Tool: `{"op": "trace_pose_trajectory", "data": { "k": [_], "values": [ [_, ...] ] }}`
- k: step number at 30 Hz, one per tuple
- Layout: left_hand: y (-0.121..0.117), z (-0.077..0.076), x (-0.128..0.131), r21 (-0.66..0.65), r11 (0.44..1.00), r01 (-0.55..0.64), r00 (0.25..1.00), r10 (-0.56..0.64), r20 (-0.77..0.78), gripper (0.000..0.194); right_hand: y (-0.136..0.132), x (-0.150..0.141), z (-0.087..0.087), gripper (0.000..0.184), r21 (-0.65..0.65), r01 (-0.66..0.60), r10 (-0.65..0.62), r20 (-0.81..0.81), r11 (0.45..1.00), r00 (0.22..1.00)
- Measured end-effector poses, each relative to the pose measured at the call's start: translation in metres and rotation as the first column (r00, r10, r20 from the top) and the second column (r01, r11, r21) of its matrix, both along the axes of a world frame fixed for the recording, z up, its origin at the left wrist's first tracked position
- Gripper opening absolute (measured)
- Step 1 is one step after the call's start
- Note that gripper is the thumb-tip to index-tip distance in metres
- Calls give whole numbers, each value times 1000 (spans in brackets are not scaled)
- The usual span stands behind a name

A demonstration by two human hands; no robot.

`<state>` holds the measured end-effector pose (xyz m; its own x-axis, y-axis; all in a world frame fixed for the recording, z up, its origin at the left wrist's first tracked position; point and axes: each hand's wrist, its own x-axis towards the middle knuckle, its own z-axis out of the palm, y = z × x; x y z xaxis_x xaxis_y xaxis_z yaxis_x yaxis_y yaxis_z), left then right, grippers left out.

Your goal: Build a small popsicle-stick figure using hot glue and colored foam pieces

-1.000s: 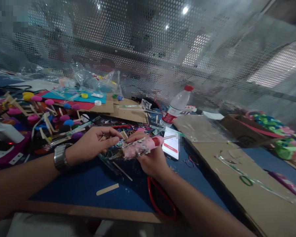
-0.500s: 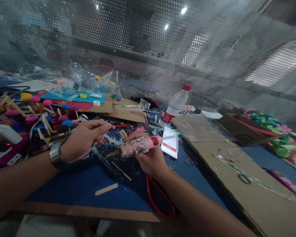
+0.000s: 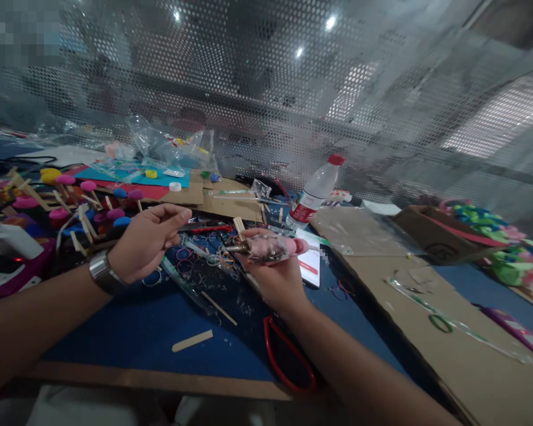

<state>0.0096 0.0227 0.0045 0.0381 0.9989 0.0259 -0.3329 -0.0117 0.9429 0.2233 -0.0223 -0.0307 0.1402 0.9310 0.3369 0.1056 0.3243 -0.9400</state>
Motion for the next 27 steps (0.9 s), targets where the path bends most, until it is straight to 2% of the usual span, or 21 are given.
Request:
{"op": "trace_pose_trajectory", "data": {
  "k": [4,7,10,13,19,23,27],
  "values": [
    [-7,0,3,-93,982,163,987,-164,2,9,-3,1,4,33,21,-8,6,64,1000,998],
    [-9,0,4,-183,955,232,973,-226,55,25,-4,2,3,30,12,-19,18,48,1000,999],
    [-8,-2,5,-214,950,229,973,-229,25,31,-2,2,0,29,4,-58,58,6,998,998],
    [-9,-4,7,-216,944,250,966,-259,-14,27,-2,2,0,27,22,-71,71,9,997,997],
    [-14,-6,6,-141,915,379,916,-392,-84,23,-5,1,5,29,14,-82,81,49,997,996],
    [-13,-8,7,-131,904,407,905,-418,-73,12,-6,1,7,28,13,-63,62,52,998,997],
    [-11,-11,8,-102,901,423,895,-432,-108,11,-7,0,8,27,13,-42,40,73,999,996]
  ]
}}
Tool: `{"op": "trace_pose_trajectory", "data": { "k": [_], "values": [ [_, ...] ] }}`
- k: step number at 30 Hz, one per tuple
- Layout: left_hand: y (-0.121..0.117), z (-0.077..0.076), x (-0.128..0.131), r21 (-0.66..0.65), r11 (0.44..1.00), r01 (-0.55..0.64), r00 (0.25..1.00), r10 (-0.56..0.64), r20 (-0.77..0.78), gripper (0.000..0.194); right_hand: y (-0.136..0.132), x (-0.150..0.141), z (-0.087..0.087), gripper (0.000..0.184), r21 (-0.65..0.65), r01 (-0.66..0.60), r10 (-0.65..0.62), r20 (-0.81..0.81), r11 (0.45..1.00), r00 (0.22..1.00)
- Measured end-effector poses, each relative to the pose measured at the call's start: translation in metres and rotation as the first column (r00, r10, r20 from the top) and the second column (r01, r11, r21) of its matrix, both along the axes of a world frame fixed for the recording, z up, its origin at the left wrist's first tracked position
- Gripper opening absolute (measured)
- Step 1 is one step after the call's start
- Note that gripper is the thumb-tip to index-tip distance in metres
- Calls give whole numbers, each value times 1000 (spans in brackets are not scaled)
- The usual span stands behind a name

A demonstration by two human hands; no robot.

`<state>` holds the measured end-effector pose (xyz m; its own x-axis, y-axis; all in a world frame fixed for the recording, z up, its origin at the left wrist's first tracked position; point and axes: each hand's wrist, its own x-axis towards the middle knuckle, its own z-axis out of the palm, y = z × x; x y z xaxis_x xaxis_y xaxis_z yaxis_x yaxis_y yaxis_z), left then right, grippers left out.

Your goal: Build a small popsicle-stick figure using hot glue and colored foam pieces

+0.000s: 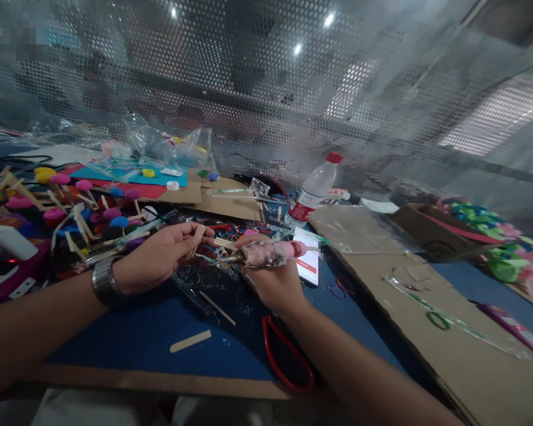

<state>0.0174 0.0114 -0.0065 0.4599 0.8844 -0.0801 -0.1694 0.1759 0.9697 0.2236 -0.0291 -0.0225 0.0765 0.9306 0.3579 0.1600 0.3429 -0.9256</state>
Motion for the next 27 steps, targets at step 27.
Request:
{"op": "trace_pose_trajectory", "data": {
  "k": [27],
  "values": [
    [-2,5,-1,91,993,-73,993,64,104,20,2,4,-5,26,66,-25,24,24,998,999]
  ]
}}
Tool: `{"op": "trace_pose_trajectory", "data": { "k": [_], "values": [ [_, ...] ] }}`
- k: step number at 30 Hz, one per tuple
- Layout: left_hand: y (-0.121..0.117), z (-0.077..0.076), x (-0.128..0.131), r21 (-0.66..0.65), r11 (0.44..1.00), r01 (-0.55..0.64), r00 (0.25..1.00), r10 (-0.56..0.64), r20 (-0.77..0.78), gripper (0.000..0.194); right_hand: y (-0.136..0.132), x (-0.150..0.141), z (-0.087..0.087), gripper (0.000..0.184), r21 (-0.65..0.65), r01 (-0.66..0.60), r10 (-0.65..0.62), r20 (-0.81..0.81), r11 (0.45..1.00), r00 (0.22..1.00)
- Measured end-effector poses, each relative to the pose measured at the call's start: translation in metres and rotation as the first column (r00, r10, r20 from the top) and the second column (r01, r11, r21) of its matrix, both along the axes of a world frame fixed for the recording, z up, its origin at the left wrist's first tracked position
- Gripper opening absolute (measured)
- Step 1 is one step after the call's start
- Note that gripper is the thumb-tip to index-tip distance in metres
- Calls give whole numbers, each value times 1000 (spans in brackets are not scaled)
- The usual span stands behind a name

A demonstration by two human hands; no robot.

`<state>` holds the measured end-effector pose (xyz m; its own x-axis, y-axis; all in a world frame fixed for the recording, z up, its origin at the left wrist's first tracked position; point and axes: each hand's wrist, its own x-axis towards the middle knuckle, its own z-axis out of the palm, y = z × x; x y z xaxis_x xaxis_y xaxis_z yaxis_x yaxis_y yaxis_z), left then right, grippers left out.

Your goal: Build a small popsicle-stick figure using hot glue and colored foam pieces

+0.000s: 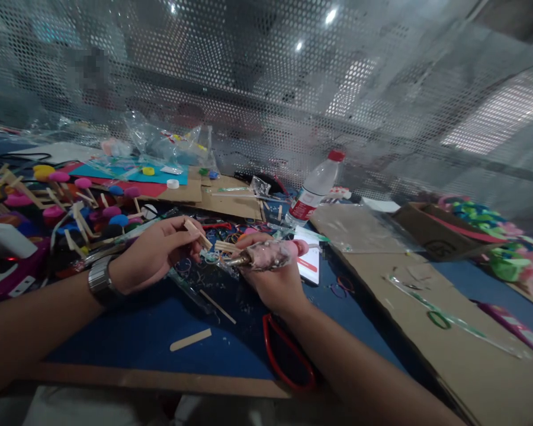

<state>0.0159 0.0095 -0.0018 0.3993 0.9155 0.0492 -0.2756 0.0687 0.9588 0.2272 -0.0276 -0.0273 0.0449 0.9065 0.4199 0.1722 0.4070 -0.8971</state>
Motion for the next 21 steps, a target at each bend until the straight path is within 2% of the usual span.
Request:
{"op": "trace_pose_trajectory", "data": {
  "k": [3,9,13,16,19,21],
  "values": [
    [0,1,0,1,1000,5,1000,-5,16,19,0,1,-1,26,5,3,-3,0,1000,1000],
    [-2,-2,-1,-27,996,90,996,-90,-8,29,-1,2,-1,25,-58,71,-70,20,996,997],
    [-4,-2,-1,2,995,97,992,-96,-87,34,0,3,-1,13,58,98,-103,80,994,991],
    [-5,-1,0,-36,994,100,991,-103,-89,42,1,5,-3,11,122,92,-102,83,988,991],
    [-4,0,1,-43,994,97,990,-101,-101,48,1,5,-5,14,64,69,-73,68,996,995],
    [-3,0,1,-3,996,92,986,-92,-142,39,1,5,-5,18,17,69,-70,65,997,995]
  ]
}}
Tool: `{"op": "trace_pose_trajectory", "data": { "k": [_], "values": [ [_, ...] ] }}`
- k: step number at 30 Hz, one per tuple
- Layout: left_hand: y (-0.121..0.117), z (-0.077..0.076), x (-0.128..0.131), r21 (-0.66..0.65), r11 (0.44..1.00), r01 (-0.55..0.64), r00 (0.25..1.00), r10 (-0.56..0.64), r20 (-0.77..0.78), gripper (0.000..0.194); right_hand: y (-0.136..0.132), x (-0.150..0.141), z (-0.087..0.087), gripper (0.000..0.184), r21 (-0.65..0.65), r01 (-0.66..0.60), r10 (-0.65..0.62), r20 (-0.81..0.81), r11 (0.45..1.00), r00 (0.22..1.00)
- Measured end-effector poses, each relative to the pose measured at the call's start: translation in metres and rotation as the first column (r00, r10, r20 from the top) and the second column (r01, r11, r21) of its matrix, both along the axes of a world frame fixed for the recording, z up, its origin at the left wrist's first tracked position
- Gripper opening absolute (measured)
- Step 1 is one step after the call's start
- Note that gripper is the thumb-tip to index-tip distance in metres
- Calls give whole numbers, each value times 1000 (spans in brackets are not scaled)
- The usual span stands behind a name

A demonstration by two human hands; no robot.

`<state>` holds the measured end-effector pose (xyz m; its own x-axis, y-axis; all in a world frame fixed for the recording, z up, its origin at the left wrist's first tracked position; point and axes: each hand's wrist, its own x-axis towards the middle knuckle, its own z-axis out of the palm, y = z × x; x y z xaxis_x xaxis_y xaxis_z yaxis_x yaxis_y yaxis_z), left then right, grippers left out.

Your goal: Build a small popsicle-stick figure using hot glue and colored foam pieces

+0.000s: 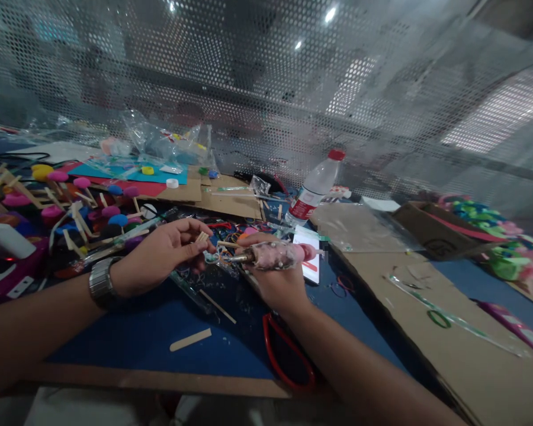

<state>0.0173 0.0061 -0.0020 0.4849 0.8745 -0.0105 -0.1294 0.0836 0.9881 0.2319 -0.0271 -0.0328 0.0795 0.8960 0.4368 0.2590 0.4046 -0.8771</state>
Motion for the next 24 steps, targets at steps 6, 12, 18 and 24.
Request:
{"op": "trace_pose_trajectory", "data": {
  "k": [6,12,18,24],
  "values": [
    [1,-4,-1,-19,1000,-6,999,7,33,26,-1,-4,5,25,-12,21,-21,0,1000,1000],
    [0,-4,-2,-12,1000,4,998,-3,57,26,0,-5,11,20,84,46,-53,83,995,995],
    [-4,-2,-2,231,972,35,997,-18,-76,25,-1,-6,13,19,68,78,-84,81,995,993],
    [-10,2,-1,326,945,35,997,-9,-79,22,1,-4,8,18,26,23,-24,7,999,1000]
  ]
}}
